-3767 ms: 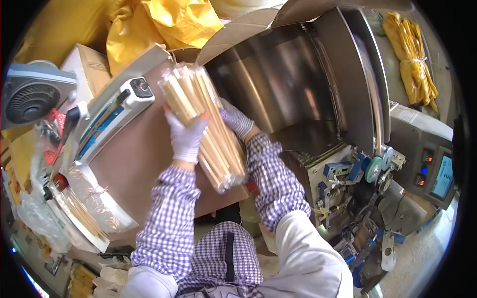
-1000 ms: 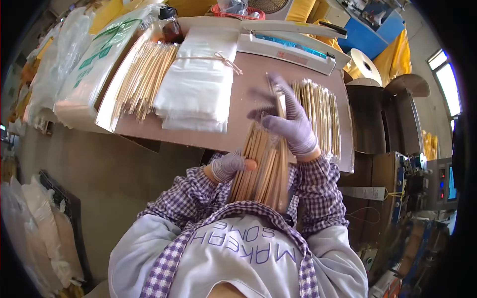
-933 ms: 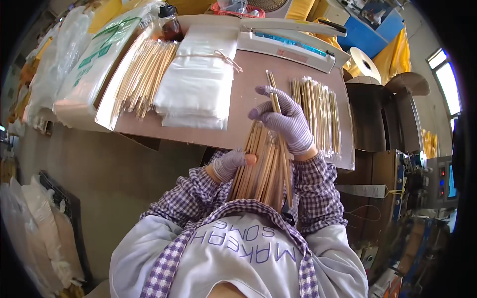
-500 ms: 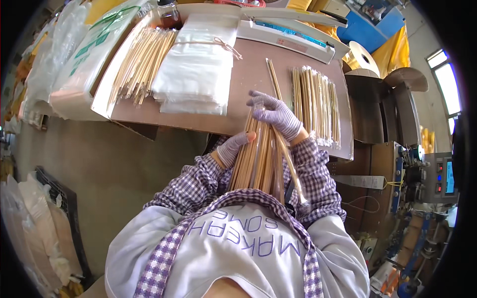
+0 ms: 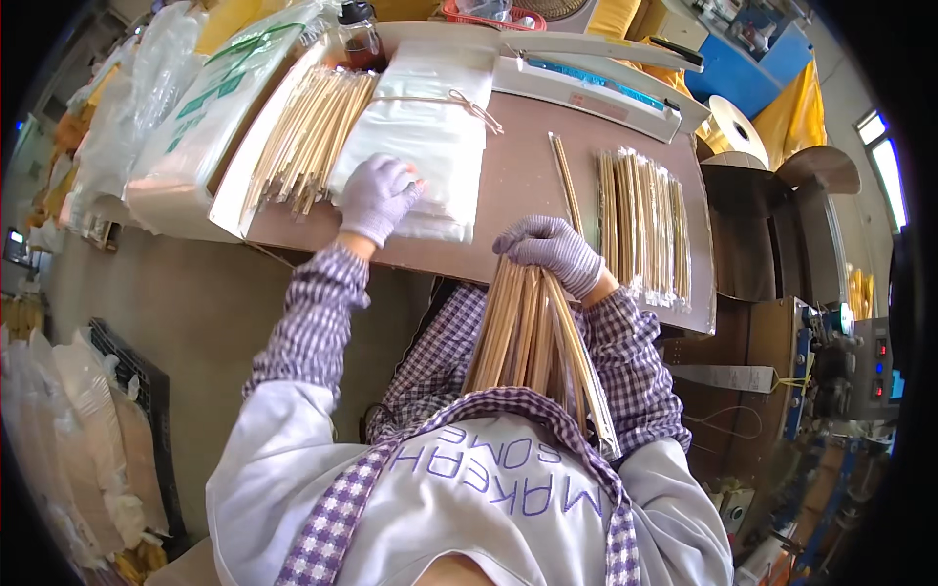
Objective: Packaging bundles of wooden skewers into plastic bags, sealing them using a heat sealer, and labeling the final bundles.
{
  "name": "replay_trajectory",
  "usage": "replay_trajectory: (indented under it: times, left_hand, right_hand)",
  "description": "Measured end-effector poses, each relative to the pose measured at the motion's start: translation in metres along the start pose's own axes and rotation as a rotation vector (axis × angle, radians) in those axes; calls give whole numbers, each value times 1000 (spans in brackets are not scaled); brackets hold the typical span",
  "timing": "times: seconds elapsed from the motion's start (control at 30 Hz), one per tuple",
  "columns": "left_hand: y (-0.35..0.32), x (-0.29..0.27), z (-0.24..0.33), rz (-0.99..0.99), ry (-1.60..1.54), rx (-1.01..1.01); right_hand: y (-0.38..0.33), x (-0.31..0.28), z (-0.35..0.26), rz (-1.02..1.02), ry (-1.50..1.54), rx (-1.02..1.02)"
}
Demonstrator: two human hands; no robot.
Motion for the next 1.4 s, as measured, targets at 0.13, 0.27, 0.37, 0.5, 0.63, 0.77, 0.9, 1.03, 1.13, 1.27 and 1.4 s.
replay_trajectory:
  times: [0.13,0.27,0.37,0.5,0.63,0.77,0.9,1.03,1.13,1.27,1.4]
  left_hand:
    - [17,19,-40,-219,-67,2]
    - [17,40,-71,-284,-380,-348]
    - [18,8,18,-239,-1310,-635]
    - [-12,13,78,-333,-812,-355]
    - [-32,2,45,-291,-1186,-821]
    - [-59,9,68,-132,-631,-303]
    - [-35,-9,18,518,-1748,-925]
    - [-20,-7,48,-14,-773,-653]
    - [-31,1,81,8,-912,-340]
    - [-54,-14,119,-1,-1064,-122]
    - [-102,-10,146,-10,-726,189]
  right_hand:
    - [8,9,-2,-90,-48,-86]
    - [7,6,6,-99,-53,-213]
    - [10,4,9,-4,-37,54]
    - [23,29,-3,-58,162,-101]
    - [29,21,3,54,-83,232]
    - [29,17,8,87,-28,194]
    - [11,12,2,93,20,157]
    - [-8,21,-34,-408,392,-591]
    - [-5,37,-42,-432,383,-456]
    - [-1,30,-8,-41,352,-211]
    - [-30,45,43,147,227,-183]
Point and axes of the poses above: each hand's wrist, its own y-axis towards the middle knuckle, its own x-axis out of the palm, z = x × y, the point moved 3 cm from there along y, towards the middle knuckle, and after that the axes turned 5 degrees about -y, right-handed, at the moved point
